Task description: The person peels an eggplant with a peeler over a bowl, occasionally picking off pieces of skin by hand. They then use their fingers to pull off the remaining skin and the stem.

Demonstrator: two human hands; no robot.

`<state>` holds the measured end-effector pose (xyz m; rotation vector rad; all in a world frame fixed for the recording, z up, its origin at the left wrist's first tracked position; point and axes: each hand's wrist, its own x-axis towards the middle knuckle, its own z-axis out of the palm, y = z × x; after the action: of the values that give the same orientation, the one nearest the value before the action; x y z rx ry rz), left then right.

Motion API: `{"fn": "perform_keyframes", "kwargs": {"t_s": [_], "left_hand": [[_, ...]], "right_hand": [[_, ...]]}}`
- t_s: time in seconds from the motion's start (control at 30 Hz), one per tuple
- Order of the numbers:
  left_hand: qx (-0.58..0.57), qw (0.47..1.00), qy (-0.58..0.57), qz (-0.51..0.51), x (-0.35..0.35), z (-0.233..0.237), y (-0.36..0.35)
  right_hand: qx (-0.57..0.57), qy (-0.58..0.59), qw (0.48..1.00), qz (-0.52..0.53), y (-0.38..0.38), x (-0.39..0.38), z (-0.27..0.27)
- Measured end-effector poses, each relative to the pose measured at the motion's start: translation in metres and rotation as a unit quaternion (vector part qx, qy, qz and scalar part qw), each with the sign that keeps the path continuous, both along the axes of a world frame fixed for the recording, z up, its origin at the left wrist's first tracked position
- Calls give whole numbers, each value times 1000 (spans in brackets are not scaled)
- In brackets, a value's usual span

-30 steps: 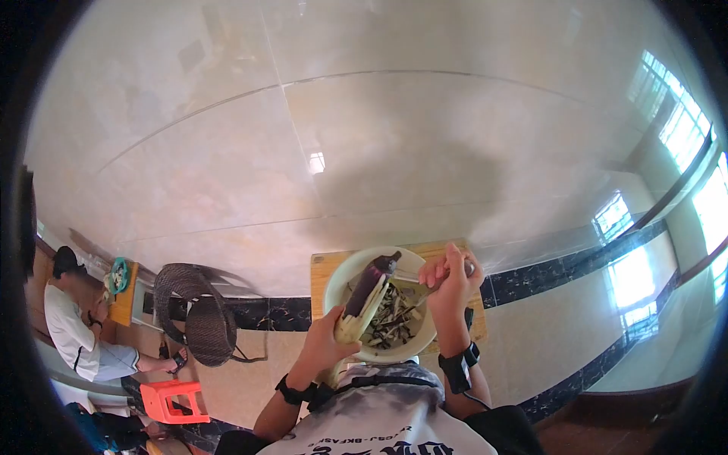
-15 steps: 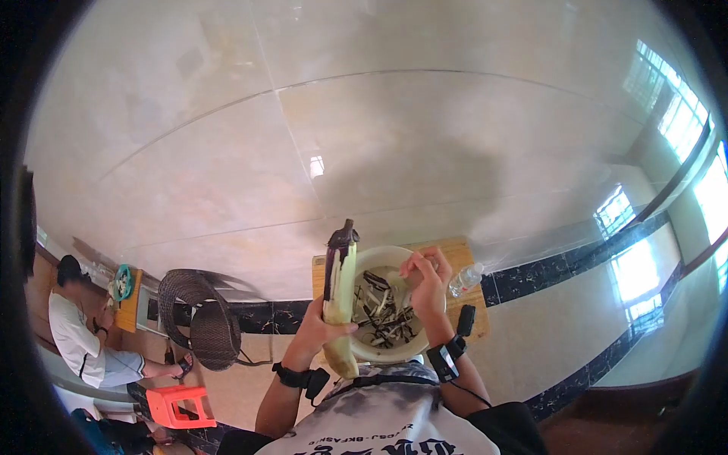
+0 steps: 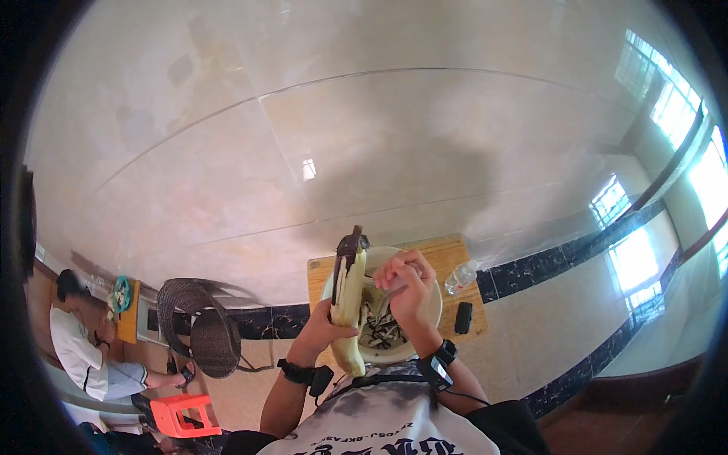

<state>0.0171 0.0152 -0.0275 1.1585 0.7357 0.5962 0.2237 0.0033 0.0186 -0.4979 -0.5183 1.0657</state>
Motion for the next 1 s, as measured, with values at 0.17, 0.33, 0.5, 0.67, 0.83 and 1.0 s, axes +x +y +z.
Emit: {"fn": "perform_keyframes", "kwargs": {"t_s": [0.17, 0.33, 0.5, 0.67, 0.83, 1.0], "left_hand": [[-13, 1000, -28, 1, -1, 4, 2], [-16, 999, -33, 23, -9, -1, 3], [-17, 999, -38, 13, -14, 6, 5], [-21, 998, -59, 27, -11, 1, 7], [-33, 998, -52, 22, -12, -18, 11], [-39, 992, -117, 34, -2, -2, 10]], "right_hand": [[9, -5, 1000, 8, -1, 9, -4], [-12, -16, 1000, -21, -2, 15, -3], [-150, -376, 913, -48, 2, 30, -28], [-203, -521, 823, 100, 1, 17, -31], [-123, -453, 877, 100, 2, 6, -62], [-220, -358, 898, 128, 7, 17, -64]]}}
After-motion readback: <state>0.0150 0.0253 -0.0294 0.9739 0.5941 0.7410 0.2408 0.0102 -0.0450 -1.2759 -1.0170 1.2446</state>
